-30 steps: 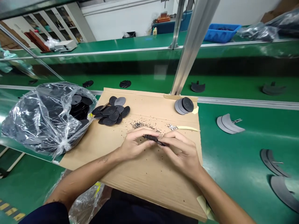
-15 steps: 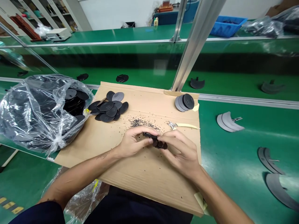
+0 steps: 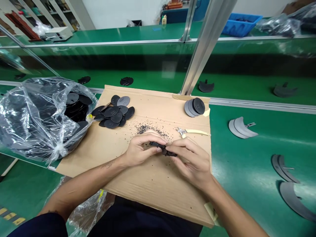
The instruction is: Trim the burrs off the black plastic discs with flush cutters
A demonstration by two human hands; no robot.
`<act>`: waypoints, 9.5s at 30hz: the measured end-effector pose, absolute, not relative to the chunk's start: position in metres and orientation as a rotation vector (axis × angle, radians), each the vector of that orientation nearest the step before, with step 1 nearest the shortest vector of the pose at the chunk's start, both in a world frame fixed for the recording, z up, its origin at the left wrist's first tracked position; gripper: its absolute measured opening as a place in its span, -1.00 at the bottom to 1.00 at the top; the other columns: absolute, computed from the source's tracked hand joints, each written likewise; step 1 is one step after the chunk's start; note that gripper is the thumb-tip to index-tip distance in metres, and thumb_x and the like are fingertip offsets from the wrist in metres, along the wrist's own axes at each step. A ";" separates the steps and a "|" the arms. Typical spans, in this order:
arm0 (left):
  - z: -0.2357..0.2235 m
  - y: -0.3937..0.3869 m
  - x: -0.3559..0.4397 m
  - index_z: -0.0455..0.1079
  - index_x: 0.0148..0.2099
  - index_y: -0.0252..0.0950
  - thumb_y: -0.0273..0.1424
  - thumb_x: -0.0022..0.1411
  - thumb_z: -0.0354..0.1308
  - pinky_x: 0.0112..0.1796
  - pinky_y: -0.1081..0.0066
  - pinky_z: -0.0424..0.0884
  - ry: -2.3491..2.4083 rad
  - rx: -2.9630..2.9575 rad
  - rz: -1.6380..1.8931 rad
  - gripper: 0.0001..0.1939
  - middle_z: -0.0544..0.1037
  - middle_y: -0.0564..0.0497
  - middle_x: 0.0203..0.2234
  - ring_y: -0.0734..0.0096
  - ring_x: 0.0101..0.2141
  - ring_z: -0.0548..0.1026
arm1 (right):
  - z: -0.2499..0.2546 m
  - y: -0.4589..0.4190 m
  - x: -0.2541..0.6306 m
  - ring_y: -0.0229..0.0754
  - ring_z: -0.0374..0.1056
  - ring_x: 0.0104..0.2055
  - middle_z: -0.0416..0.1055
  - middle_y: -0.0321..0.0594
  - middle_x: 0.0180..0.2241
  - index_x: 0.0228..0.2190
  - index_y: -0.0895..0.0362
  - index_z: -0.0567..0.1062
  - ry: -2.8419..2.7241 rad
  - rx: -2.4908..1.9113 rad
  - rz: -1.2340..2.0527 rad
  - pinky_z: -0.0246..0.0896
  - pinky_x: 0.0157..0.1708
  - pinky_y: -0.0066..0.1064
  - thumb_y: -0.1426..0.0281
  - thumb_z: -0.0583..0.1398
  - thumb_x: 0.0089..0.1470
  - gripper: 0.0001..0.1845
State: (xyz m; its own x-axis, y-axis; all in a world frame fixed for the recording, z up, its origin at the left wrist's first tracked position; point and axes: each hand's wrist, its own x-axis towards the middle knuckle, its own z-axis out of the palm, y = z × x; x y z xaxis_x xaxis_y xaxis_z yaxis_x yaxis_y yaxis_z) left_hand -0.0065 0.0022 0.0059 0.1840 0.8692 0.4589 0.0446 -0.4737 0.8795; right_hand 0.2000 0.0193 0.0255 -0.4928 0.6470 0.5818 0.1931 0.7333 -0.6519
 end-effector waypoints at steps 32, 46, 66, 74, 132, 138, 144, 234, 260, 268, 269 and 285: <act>0.008 -0.001 -0.004 0.57 -0.19 -0.30 -0.13 0.29 0.24 -0.39 0.47 0.52 0.946 1.371 1.356 -0.68 0.66 -0.04 -0.39 0.46 -0.46 0.58 | 0.037 0.025 0.191 -0.31 0.30 -0.54 0.41 -0.31 -0.55 -0.43 0.12 0.51 -1.461 -0.950 1.682 0.28 -0.54 -0.47 0.10 0.32 0.09 -0.67; 0.008 0.000 -0.006 0.55 -0.10 -0.30 -0.18 0.31 0.22 -0.34 0.47 0.53 0.919 1.306 1.329 -0.71 0.64 -0.04 -0.35 0.45 -0.40 0.58 | 0.039 0.025 0.190 -0.33 0.22 -0.55 0.32 -0.36 -0.58 -0.51 0.10 0.48 -1.466 -0.951 1.558 0.20 -0.55 -0.47 0.10 0.35 0.05 -0.65; 0.013 0.007 -0.004 0.52 -0.30 -0.36 -0.14 0.11 0.39 -0.37 0.55 0.38 0.806 0.834 1.016 -0.65 0.55 0.01 -0.44 0.56 -0.45 0.46 | 0.035 0.028 0.191 -0.30 0.31 -0.46 0.38 -0.34 -0.52 -0.44 0.11 0.48 -1.408 -0.882 1.849 0.25 -0.43 -0.43 0.10 0.37 0.03 -0.65; 0.006 0.005 -0.008 0.48 0.00 -0.30 0.04 0.28 0.15 -0.21 0.39 0.47 0.835 0.955 1.113 -0.48 0.59 -0.12 -0.22 0.36 -0.26 0.56 | 0.033 0.029 0.190 -0.26 0.38 -0.45 0.46 -0.31 -0.52 -0.45 0.10 0.49 -1.386 -0.968 1.738 0.30 -0.43 -0.42 0.03 0.38 -0.02 -0.60; 0.010 0.000 0.000 0.40 -0.22 -0.33 -0.31 0.07 0.43 -0.40 0.55 0.42 1.118 1.039 1.330 -0.67 0.55 0.04 -0.43 0.55 -0.45 0.50 | 0.019 0.020 0.191 -0.17 0.34 -0.38 0.43 -0.19 -0.37 -0.03 0.12 0.41 -2.330 -0.856 0.499 0.24 -0.41 -0.34 0.37 0.17 0.25 -0.75; 0.011 0.002 0.000 0.25 -0.22 -0.27 -0.19 0.13 0.38 -0.53 0.58 0.28 1.155 1.006 1.188 -0.60 0.41 0.19 -0.53 0.64 -0.58 0.36 | 0.017 0.018 0.192 -0.19 0.33 -0.40 0.47 -0.13 -0.36 -0.10 0.14 0.51 -2.407 -0.878 0.276 0.23 -0.43 -0.35 0.48 0.07 0.29 -0.75; 0.009 0.003 -0.004 0.33 -0.40 -0.33 -0.13 0.25 0.25 -0.59 0.57 0.23 1.126 1.110 1.013 -0.62 0.38 0.14 -0.64 0.63 -0.62 0.32 | 0.016 0.018 0.190 -0.19 0.33 -0.37 0.42 -0.15 -0.34 -0.08 0.10 0.49 -2.332 -0.864 0.372 0.29 -0.42 -0.34 0.52 0.08 0.27 -0.74; 0.025 0.067 -0.097 0.50 -0.22 -0.35 -0.39 0.21 0.24 -0.15 0.16 0.41 2.207 2.413 0.526 -0.87 0.54 -0.20 -0.29 0.05 -0.18 0.48 | 0.020 0.035 0.188 -0.11 0.45 -0.32 0.54 -0.13 -0.29 -0.25 0.11 0.54 -1.303 -1.111 1.634 0.51 -0.48 -0.35 -0.01 0.37 -0.05 -0.51; 0.001 0.007 -0.026 0.44 0.06 -0.28 -0.51 0.34 0.05 -0.05 0.33 0.53 1.158 2.012 1.221 -0.71 0.60 -0.13 -0.10 0.33 -0.10 0.57 | 0.014 0.021 0.183 -0.27 0.19 -0.43 0.28 -0.34 -0.45 -0.34 0.10 0.45 -1.485 -1.121 1.683 0.13 -0.43 -0.42 0.10 0.25 0.14 -0.69; 0.000 0.008 -0.026 0.41 0.13 -0.26 -0.57 0.35 -0.02 0.05 0.27 0.54 1.098 2.265 1.187 -0.63 0.56 -0.13 0.03 0.36 0.06 0.53 | 0.014 0.020 0.184 -0.26 0.16 -0.46 0.26 -0.34 -0.49 -0.34 0.08 0.43 -1.625 -1.170 1.606 0.10 -0.47 -0.42 0.04 0.22 0.15 -0.65; -0.001 0.008 -0.026 0.41 0.13 -0.26 -0.57 0.36 -0.01 0.05 0.28 0.54 1.095 2.283 1.187 -0.63 0.55 -0.14 0.04 0.36 0.06 0.53 | 0.013 0.020 0.184 -0.25 0.17 -0.46 0.27 -0.34 -0.49 -0.34 0.08 0.43 -1.633 -1.169 1.594 0.12 -0.47 -0.42 0.04 0.23 0.14 -0.65; -0.002 0.003 -0.021 0.45 0.06 -0.31 -0.34 0.31 0.23 -0.17 0.32 0.59 0.985 2.025 1.270 -0.70 0.61 -0.13 -0.18 0.33 -0.16 0.59 | 0.019 0.015 0.183 -0.11 0.52 -0.18 0.58 -0.15 -0.19 -0.24 0.07 0.53 -1.915 -0.870 0.970 0.46 -0.18 -0.25 0.43 0.23 0.20 -0.92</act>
